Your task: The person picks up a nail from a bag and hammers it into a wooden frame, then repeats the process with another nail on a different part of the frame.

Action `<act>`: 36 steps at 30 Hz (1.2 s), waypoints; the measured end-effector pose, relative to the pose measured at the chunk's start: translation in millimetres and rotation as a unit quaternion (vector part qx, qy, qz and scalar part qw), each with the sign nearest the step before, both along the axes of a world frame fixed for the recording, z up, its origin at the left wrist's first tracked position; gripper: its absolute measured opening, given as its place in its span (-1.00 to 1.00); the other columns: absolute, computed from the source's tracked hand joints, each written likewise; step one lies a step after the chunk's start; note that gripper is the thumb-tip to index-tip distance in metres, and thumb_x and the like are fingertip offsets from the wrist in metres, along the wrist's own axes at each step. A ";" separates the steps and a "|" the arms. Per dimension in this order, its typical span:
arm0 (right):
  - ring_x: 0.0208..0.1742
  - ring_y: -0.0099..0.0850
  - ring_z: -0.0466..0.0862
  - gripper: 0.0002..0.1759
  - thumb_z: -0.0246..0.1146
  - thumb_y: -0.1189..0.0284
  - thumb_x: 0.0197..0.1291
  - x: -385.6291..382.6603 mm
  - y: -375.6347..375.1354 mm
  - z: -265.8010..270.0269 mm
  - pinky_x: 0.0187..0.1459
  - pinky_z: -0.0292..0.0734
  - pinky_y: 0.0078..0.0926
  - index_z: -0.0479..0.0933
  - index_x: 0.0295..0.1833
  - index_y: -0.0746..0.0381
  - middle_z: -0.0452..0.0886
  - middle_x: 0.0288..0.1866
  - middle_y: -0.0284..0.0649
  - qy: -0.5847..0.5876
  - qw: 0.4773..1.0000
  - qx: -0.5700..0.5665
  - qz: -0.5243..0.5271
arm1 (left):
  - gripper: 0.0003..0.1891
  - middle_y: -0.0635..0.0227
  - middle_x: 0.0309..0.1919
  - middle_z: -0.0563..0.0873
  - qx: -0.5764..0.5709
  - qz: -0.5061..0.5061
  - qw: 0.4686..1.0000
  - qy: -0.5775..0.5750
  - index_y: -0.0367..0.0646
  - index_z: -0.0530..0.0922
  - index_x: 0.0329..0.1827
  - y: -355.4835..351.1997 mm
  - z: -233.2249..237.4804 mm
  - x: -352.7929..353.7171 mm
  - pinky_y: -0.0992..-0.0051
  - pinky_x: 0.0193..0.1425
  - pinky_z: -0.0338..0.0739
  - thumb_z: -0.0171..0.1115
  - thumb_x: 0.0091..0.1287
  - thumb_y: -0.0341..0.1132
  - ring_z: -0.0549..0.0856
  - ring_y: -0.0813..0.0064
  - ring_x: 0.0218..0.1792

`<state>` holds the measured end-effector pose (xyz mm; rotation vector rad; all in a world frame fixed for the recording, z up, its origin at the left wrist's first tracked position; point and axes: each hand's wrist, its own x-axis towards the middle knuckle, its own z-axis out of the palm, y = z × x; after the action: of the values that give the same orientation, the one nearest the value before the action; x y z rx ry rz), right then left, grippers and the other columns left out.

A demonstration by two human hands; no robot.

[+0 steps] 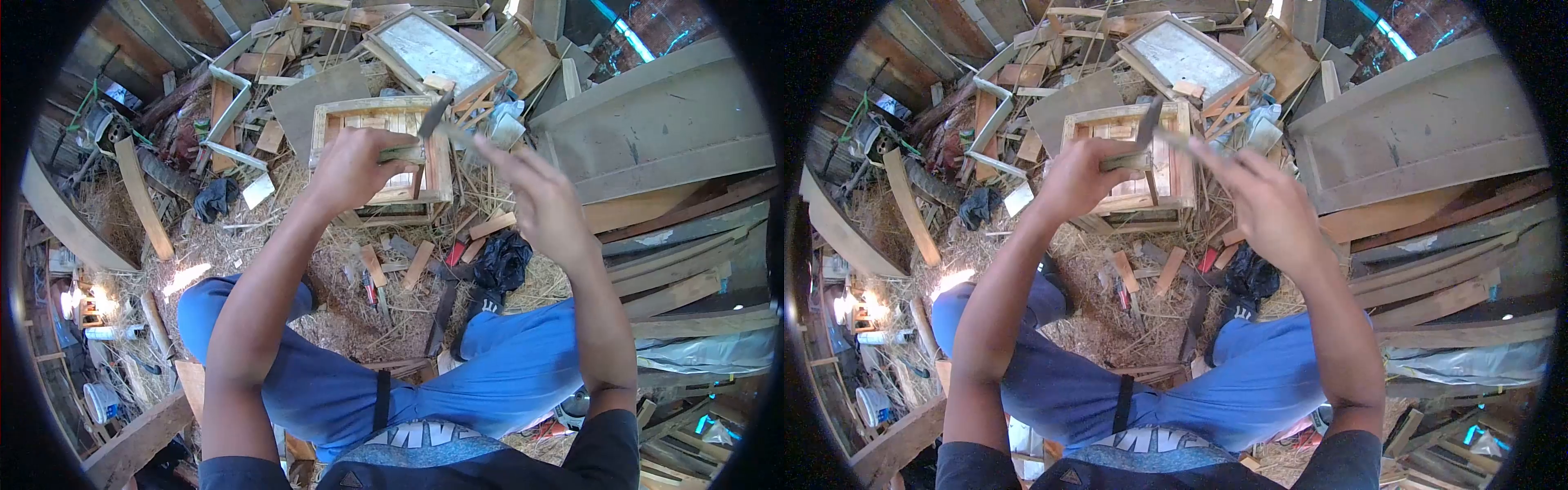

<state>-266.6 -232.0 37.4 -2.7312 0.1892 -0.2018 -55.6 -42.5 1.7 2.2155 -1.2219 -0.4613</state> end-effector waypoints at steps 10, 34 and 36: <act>-0.11 -0.13 0.67 -0.10 0.13 0.84 0.26 0.7 -9.8 -14.5 0.06 0.68 -0.24 0.42 0.68 -0.04 0.62 -0.04 0.02 -0.056 0.996 0.066 0.002 | -0.59 0.04 -0.05 0.87 -0.060 -0.022 0.997 -0.035 -0.02 0.81 0.22 0.6 -13.2 6.8 0.22 0.05 0.71 0.58 0.30 -0.26 0.87 0.06 -0.05; -0.45 -0.72 0.34 -0.40 0.09 0.48 0.69 -2.0 31.2 -24.1 -0.40 0.37 -0.69 0.35 0.74 -0.11 0.51 -0.25 -0.44 0.025 0.848 0.497 -0.183 | -0.60 -0.02 -0.02 0.86 -0.066 -0.023 0.997 -0.012 -0.11 0.79 0.21 1.1 -16.3 7.2 0.19 0.07 0.71 0.57 0.30 -0.31 0.86 0.01 -0.01; -0.44 -0.71 0.35 -0.40 0.11 0.49 0.68 -0.8 30.0 -22.3 -0.38 0.38 -0.70 0.36 0.73 -0.07 0.52 -0.23 -0.43 -0.040 0.811 0.540 -0.222 | -0.60 0.00 -0.03 0.87 -0.056 -0.018 0.998 -0.017 -0.10 0.80 0.21 0.0 -15.3 6.0 0.19 0.07 0.71 0.57 0.31 -0.28 0.86 0.01 -0.01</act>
<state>-267.5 -202.0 15.1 -1.5010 0.6798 -0.2364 -49.7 -42.5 -13.6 2.1182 -1.2744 -0.3618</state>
